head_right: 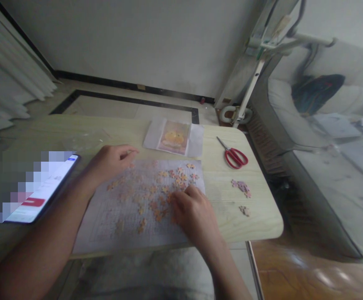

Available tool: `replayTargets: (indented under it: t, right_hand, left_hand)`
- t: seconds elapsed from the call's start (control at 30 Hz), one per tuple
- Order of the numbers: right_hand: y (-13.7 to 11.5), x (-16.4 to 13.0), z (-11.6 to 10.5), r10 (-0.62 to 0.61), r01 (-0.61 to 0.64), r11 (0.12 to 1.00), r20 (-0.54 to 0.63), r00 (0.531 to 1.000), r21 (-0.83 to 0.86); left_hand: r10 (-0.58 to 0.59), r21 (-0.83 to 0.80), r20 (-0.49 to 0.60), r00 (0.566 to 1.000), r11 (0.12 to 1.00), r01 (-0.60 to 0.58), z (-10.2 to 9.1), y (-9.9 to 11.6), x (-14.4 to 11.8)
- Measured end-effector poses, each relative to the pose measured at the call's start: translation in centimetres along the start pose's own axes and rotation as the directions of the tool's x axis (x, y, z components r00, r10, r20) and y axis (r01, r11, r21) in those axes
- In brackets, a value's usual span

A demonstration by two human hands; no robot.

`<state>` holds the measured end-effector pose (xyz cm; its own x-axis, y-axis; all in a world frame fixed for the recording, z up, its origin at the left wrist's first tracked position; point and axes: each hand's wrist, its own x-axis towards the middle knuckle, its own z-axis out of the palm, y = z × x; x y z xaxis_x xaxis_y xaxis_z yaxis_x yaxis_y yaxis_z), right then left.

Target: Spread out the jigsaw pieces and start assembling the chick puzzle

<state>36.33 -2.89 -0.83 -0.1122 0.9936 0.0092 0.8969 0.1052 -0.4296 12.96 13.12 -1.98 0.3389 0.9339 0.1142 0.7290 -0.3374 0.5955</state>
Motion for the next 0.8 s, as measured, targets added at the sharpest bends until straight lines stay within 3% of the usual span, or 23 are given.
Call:
replayTargets:
  t: [0.2,0.4,0.8]
  right_hand:
    - [0.6,-0.7,-0.5,-0.005,0.004,0.996,0.010,1.000,0.090]
    - [1.9,0.0,-0.7,0.043,-0.033,0.995,-0.106,0.993,0.095]
    - [1.1,0.0,-0.6,0.041,-0.038,0.998,-0.048,0.998,0.052]
  left_hand:
    - [0.016,0.066,-0.009,1.000,0.998,-0.016,0.0,-0.3,0.0]
    - [0.033,0.077,-0.016,0.999,0.997,-0.032,0.0,-0.1,0.1]
    - [0.034,0.071,-0.018,0.999,0.997,-0.032,-0.1,0.0,0.1]
